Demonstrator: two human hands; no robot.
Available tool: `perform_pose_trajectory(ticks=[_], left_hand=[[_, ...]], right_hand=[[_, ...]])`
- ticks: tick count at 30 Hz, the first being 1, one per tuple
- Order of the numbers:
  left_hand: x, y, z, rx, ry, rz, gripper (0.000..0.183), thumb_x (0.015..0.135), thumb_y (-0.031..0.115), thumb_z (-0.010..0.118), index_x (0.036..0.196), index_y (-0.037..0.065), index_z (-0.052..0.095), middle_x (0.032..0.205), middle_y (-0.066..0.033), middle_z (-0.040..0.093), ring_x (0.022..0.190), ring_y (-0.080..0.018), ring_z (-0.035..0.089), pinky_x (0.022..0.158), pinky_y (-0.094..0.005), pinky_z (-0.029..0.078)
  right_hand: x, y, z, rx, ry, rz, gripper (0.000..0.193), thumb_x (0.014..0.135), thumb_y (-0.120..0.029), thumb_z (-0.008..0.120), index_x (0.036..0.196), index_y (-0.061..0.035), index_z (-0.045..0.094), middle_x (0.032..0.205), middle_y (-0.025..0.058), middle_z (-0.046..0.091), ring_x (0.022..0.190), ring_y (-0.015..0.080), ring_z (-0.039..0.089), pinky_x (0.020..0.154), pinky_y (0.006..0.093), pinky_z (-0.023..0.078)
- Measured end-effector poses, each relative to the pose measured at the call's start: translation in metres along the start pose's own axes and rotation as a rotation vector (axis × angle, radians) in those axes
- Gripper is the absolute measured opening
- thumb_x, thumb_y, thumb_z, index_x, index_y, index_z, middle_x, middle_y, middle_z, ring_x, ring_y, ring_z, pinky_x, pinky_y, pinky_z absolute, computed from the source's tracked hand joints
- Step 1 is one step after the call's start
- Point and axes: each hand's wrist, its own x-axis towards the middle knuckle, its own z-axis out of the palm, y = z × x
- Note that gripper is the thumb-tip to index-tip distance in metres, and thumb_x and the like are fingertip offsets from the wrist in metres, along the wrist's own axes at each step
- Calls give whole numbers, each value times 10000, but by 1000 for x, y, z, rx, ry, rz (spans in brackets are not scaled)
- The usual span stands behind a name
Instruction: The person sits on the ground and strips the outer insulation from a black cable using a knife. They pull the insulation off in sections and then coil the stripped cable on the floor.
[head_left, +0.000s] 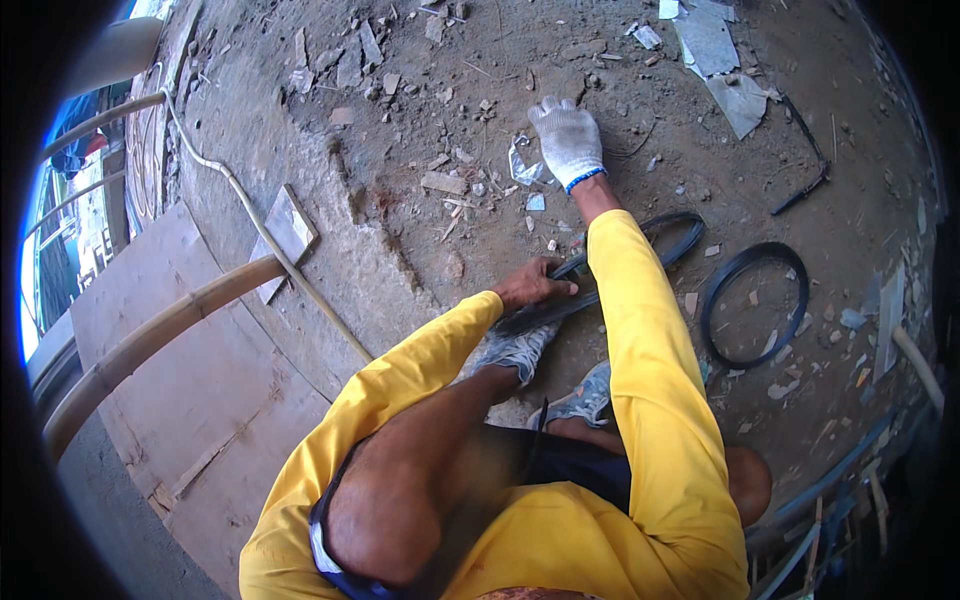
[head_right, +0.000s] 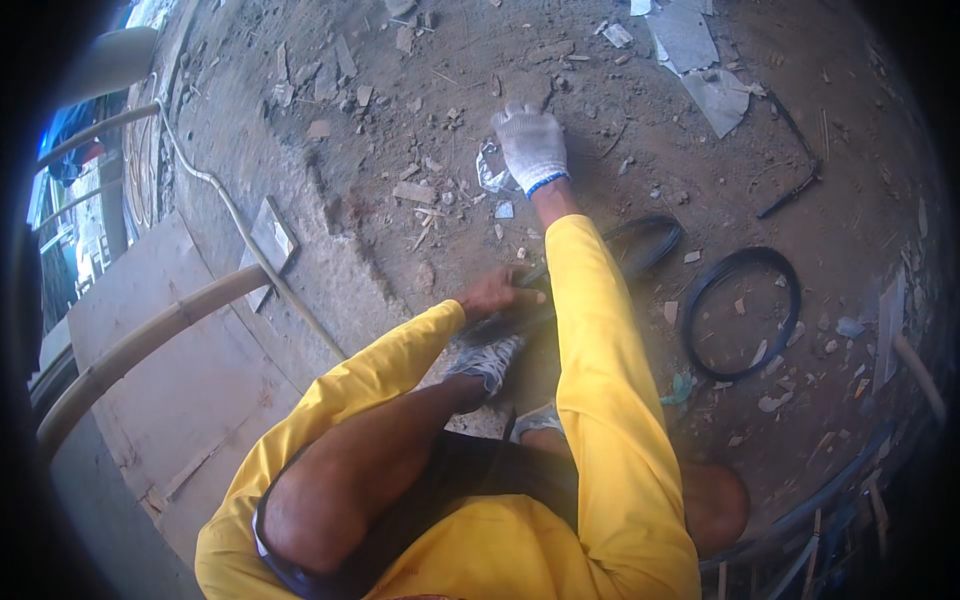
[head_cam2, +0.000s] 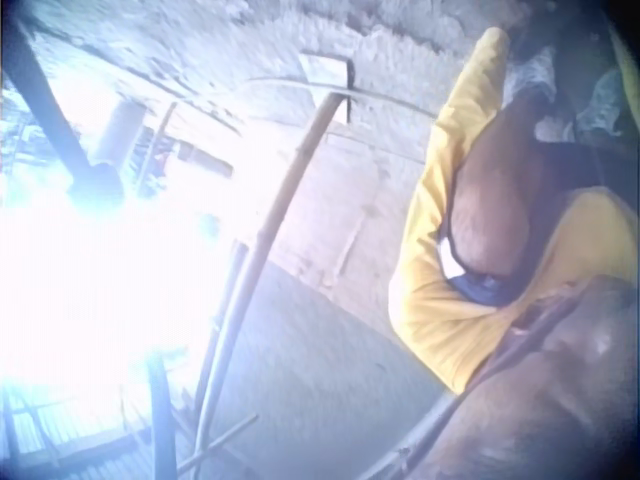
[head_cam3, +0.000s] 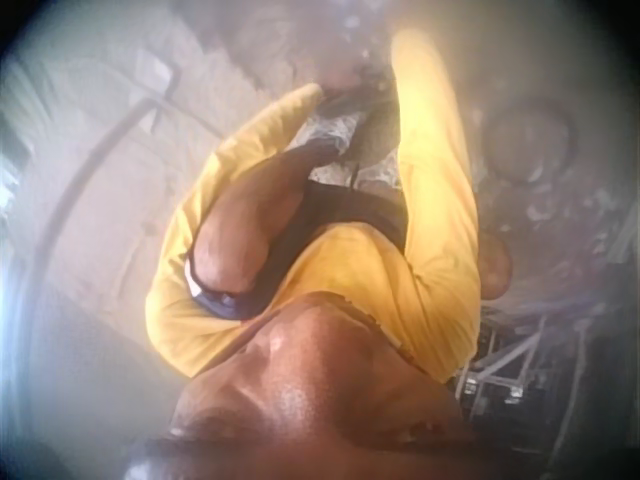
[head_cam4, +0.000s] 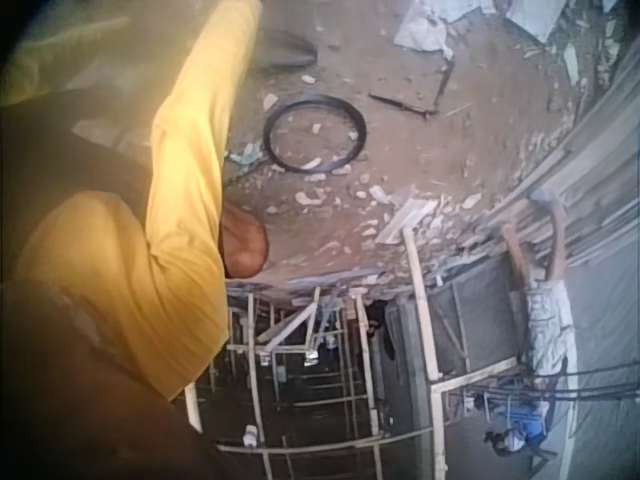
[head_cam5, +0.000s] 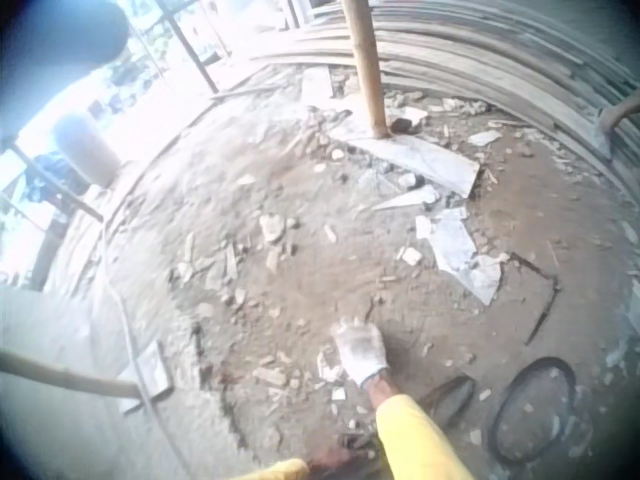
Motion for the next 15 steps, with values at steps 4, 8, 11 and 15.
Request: perform_pose_trajectory(ticks=[4,8,11,15], left_hand=[[4,-16,3,21,71,135,367,938,320,770,1137,17,718,909,-92,716,784,-240,666,720,-393,529],[5,-10,-3,601,391,250,364,939,287,716,1170,7,707,1042,-228,725,972,-440,693,867,-525,539],[6,2,-9,661,428,255,387,936,282,705,1212,11,688,1106,-270,703,1050,-489,675,906,-564,534],[11,14,-7,598,507,287,379,950,300,717,1244,63,688,1102,-240,677,1037,-469,673,884,-559,539]], right_hand=[[4,5,-2,78,-19,-17,168,928,-139,632,1074,-154,713,1015,76,704,990,299,727,755,449,608],[-3,23,-34,115,81,-8,109,949,-147,661,1018,-181,737,1003,97,723,930,326,736,754,450,610],[-20,48,-75,458,237,4,106,962,-174,702,1062,-171,737,1004,94,741,920,348,737,761,446,601],[-46,89,-141,715,223,147,158,991,-182,742,1135,-117,735,1050,76,765,933,244,762,777,372,590]])
